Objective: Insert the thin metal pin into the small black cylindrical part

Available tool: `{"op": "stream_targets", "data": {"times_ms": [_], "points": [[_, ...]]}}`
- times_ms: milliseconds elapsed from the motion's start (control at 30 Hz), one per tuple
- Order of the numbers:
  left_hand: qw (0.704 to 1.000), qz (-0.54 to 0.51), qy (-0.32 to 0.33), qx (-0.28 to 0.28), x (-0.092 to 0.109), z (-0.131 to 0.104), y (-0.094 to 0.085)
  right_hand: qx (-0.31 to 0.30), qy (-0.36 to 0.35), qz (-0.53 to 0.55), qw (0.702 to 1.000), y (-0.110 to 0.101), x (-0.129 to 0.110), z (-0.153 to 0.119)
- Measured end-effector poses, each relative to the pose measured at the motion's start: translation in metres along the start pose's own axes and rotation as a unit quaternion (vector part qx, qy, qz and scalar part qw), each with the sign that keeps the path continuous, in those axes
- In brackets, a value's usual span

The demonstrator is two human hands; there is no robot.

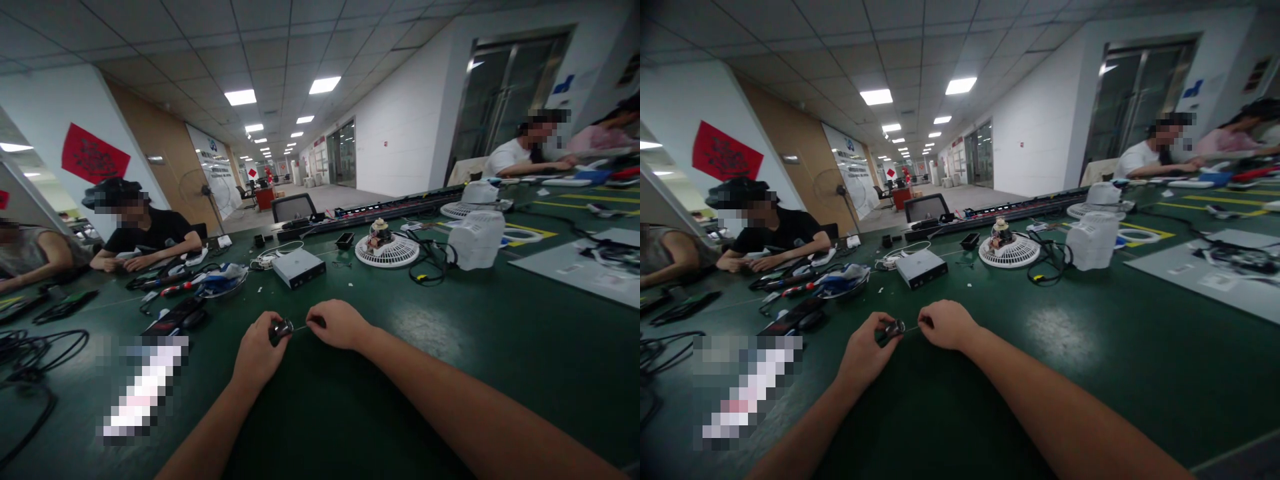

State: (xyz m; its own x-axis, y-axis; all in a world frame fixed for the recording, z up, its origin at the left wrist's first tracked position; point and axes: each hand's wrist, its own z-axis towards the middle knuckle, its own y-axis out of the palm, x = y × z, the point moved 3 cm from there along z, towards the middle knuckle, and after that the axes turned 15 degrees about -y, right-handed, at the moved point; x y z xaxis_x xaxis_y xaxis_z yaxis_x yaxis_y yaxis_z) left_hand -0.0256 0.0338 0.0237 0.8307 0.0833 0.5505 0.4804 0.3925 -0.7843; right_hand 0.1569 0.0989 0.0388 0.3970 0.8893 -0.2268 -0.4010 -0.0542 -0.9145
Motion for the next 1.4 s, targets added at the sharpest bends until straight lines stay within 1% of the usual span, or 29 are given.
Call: {"op": "stream_targets", "data": {"times_ms": [100,233,300,367,467,567,700,800,833,900,1000,1133,1200,1300,1400], "points": [[1.0,0.003,-0.009,-0.002,0.0,0.0,-0.001,0.007,-0.005,-0.019,1.0,0.0,-0.003,0.001],[1.0,-0.001,0.004,0.0,0.0,0.0,-0.001,0.031,0.041,-0.045,0.998,-0.003,-0.005,0.003],[1.0,-0.001,0.012,0.0,0.0,0.0,0.0,0.041,0.052,-0.047,0.997,-0.005,-0.005,0.002],[1.0,-0.004,0.022,-0.001,-0.001,0.0,0.0,0.033,0.035,-0.042,0.998,-0.004,-0.005,0.002],[0.998,-0.021,0.052,-0.014,0.001,-0.002,0.0,0.013,-0.01,-0.044,0.999,-0.002,-0.007,0.003],[0.996,-0.025,0.08,-0.04,0.002,-0.003,0.001,0.008,-0.017,-0.079,0.997,0.0,-0.01,0.004],[0.996,-0.01,0.075,-0.041,0.002,-0.002,0.002,-0.012,-0.03,-0.11,0.993,0.001,-0.015,0.005],[0.995,-0.015,0.084,-0.044,0.002,-0.003,0.002,-0.018,-0.061,-0.092,0.994,0.001,-0.018,0.005],[0.995,-0.02,0.091,-0.046,0.003,-0.003,0.001,-0.014,-0.06,-0.086,0.994,0.001,-0.018,0.005],[0.993,-0.027,0.103,-0.052,0.004,-0.004,0.001,-0.006,-0.039,-0.084,0.996,0.0,-0.017,0.005],[0.993,-0.018,0.098,-0.057,0.004,-0.005,0.002,-0.01,-0.002,-0.102,0.995,-0.001,-0.016,0.004],[0.995,-0.006,0.086,-0.057,0.003,-0.004,0.003,-0.027,-0.027,-0.09,0.995,-0.001,-0.02,0.005],[0.995,-0.012,0.088,-0.056,0.003,-0.004,0.003,-0.025,-0.019,-0.073,0.997,0.0,-0.02,0.005],[0.995,-0.014,0.085,-0.052,0.003,-0.004,0.002,-0.022,0.043,-0.072,0.996,0.002,-0.018,0.004],[0.997,-0.004,0.07,-0.037,0.003,-0.002,0.002,-0.028,0.108,-0.075,0.991,0.003,-0.012,0.002]]}}
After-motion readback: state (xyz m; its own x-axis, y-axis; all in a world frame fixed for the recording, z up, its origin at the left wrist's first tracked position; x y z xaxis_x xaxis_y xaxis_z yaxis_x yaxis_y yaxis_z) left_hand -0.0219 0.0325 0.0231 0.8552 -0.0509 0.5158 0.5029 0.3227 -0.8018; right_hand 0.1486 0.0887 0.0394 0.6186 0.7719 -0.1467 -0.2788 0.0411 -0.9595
